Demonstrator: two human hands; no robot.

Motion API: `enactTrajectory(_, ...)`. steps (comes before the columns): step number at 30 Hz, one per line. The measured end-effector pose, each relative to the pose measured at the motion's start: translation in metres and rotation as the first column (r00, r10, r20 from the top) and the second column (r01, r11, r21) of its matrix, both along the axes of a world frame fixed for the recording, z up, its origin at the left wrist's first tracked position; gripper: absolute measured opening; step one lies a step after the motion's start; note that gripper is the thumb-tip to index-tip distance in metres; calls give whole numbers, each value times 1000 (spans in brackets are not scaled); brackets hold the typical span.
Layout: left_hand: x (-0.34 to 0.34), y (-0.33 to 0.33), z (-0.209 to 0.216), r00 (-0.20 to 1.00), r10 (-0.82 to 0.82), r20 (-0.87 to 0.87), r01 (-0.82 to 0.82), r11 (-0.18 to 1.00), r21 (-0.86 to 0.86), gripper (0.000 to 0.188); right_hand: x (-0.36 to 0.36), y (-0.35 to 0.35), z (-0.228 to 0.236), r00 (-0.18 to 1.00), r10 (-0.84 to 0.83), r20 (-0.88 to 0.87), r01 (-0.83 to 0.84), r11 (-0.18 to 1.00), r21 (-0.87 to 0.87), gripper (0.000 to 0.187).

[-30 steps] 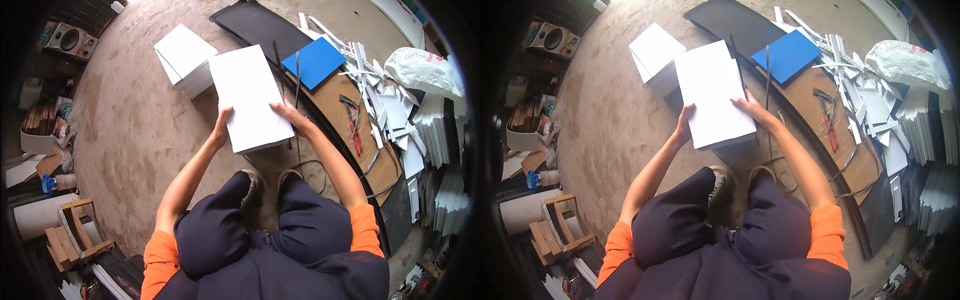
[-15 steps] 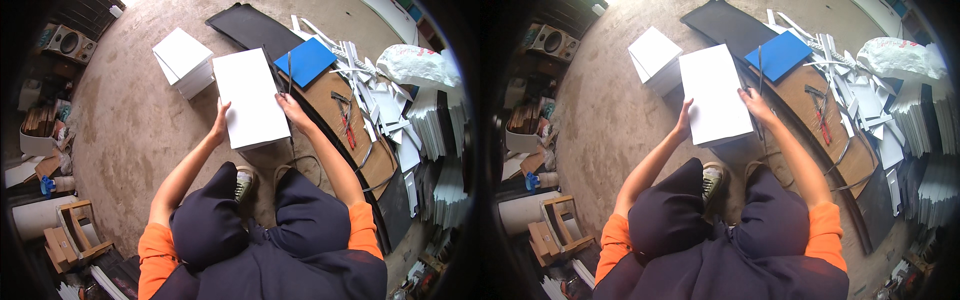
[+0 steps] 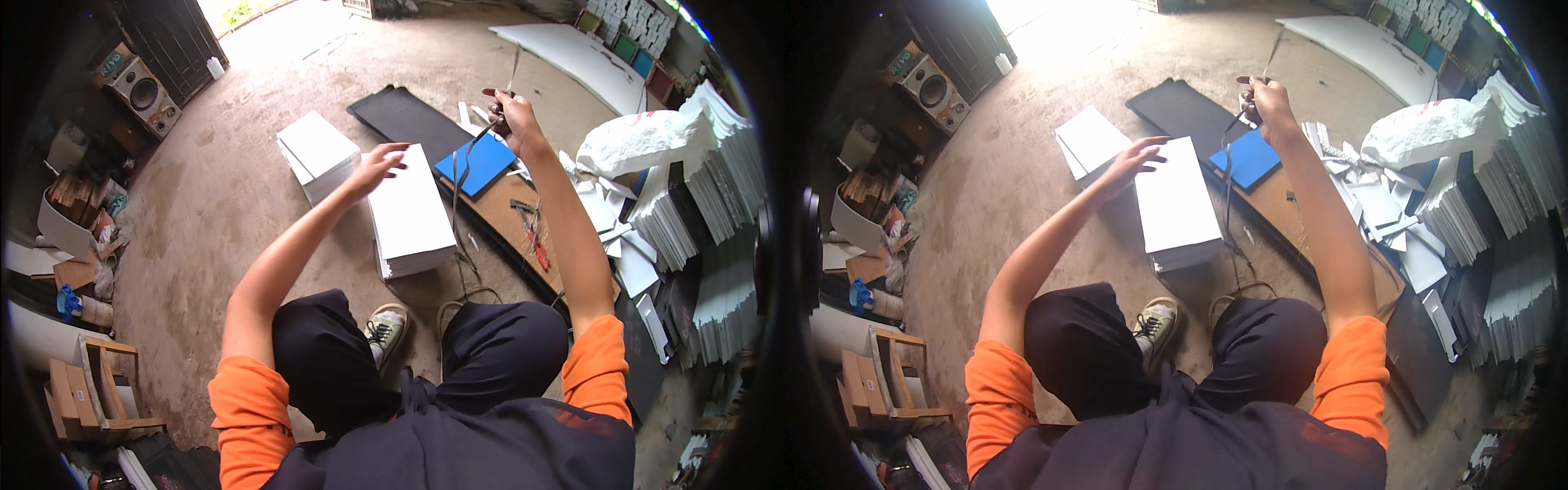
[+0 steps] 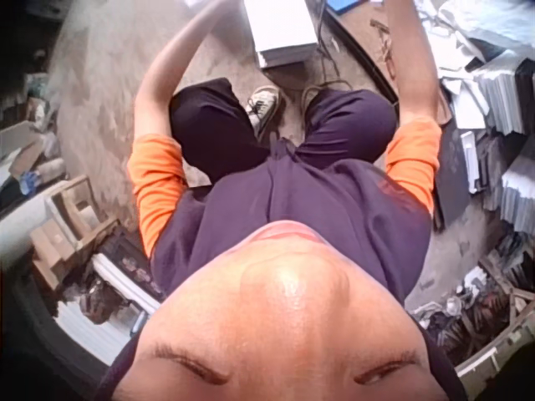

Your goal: The person sits on the floor and bundles a stack of white paper sheets using a black strap. They wrap the strap around the stack, tie a knot, and then use scissors to trim the excess strap length.

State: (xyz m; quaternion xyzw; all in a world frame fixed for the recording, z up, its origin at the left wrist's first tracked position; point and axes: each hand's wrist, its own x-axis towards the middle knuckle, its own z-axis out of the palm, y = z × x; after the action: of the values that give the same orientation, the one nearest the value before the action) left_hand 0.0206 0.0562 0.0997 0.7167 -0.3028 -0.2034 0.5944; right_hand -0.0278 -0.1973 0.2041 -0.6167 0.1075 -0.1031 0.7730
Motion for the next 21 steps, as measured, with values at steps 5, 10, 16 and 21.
enactTrajectory(5,-28,-42,47,992,-109,58,115,987,-110,45,23,13,6,999,-45,20,42,989,142,24)
enactTrajectory(10,-35,-55,63,962,-263,-75,245,951,-191,45,26,27,-10,985,-169,-43,173,976,132,23)
enactTrajectory(16,-13,-36,42,987,-95,-129,70,981,-182,30,27,10,-32,992,-119,-36,118,993,-21,19)
enactTrajectory(21,32,29,15,873,471,128,-438,872,-220,31,26,30,-82,963,206,-172,-244,940,-238,35)
